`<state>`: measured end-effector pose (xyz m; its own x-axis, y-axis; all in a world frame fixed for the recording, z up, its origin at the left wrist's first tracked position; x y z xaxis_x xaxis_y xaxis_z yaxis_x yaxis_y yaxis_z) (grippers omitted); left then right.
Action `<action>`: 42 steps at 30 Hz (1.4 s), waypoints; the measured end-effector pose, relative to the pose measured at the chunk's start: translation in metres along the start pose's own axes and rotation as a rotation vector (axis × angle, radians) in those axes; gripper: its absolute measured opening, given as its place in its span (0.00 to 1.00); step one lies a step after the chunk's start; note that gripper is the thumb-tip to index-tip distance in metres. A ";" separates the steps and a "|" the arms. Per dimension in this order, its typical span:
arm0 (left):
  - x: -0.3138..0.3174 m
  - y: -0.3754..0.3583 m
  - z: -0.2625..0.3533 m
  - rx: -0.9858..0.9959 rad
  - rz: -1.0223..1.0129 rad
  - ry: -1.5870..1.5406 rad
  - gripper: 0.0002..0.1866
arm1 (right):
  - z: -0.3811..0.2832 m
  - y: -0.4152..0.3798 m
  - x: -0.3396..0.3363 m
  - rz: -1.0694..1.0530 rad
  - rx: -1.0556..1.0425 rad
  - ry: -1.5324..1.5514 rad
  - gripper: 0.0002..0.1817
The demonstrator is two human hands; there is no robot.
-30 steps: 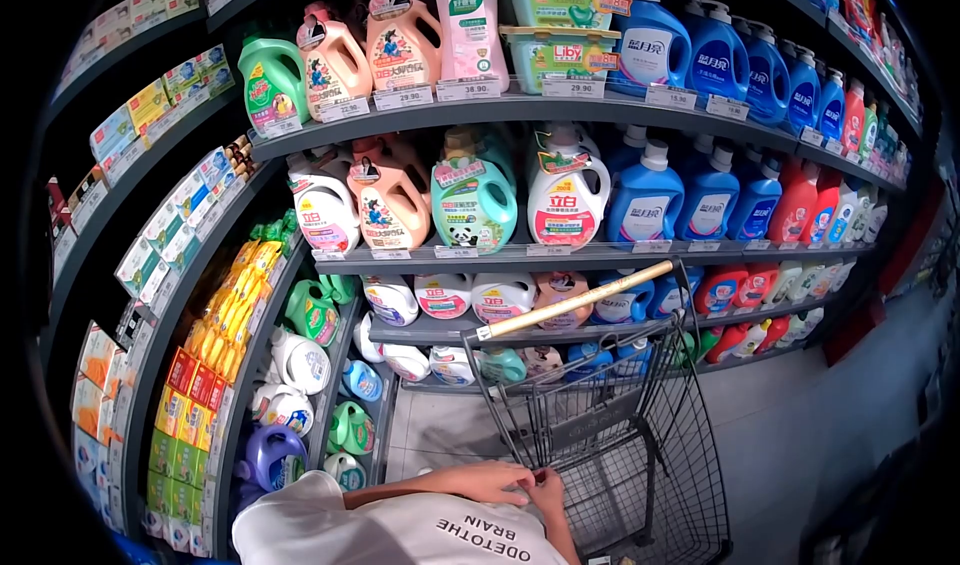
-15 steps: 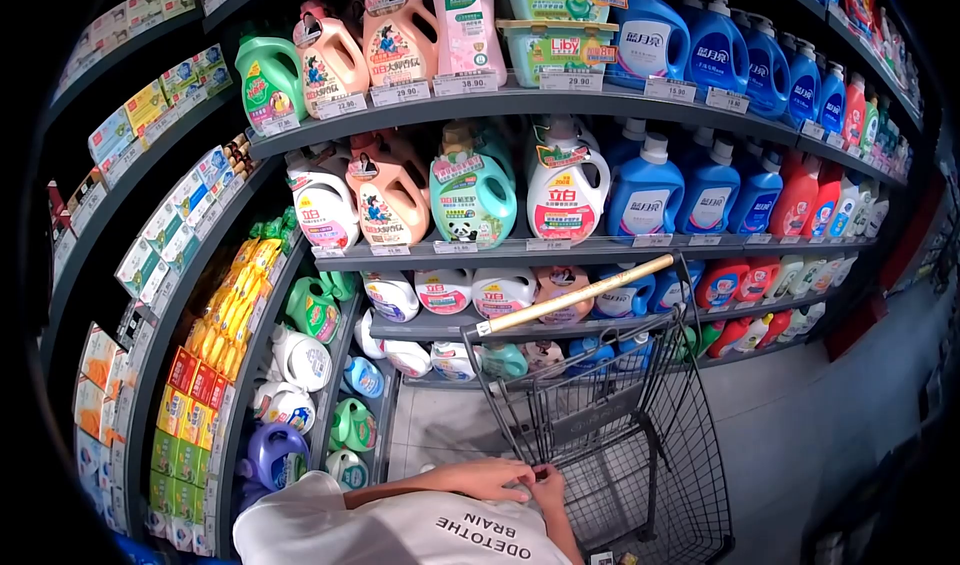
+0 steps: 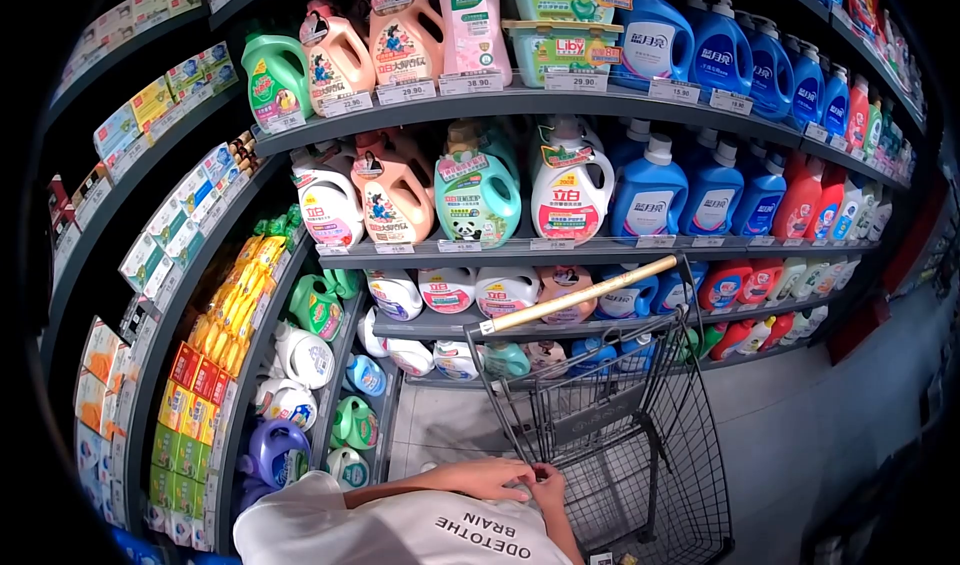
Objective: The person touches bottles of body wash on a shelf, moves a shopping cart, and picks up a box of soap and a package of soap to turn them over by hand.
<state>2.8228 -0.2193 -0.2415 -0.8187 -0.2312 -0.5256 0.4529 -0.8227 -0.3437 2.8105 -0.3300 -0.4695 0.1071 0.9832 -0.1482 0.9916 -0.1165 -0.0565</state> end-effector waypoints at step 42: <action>0.007 -0.008 -0.008 -0.005 0.034 -0.079 0.19 | 0.002 -0.007 -0.004 0.047 -0.021 -0.061 0.13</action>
<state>2.8161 -0.2100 -0.2486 -0.8283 -0.2989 -0.4740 0.4820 -0.8114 -0.3306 2.8031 -0.3329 -0.4702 0.1493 0.9662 -0.2104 0.9870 -0.1585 -0.0277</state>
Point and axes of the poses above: each hand's wrist, its own y-axis towards the middle knuckle, its own x-axis out of the palm, z = x × y, the point moved 8 cm from there along y, towards the middle knuckle, and after that the axes turned 7 degrees about -x, right-handed, at the moved point
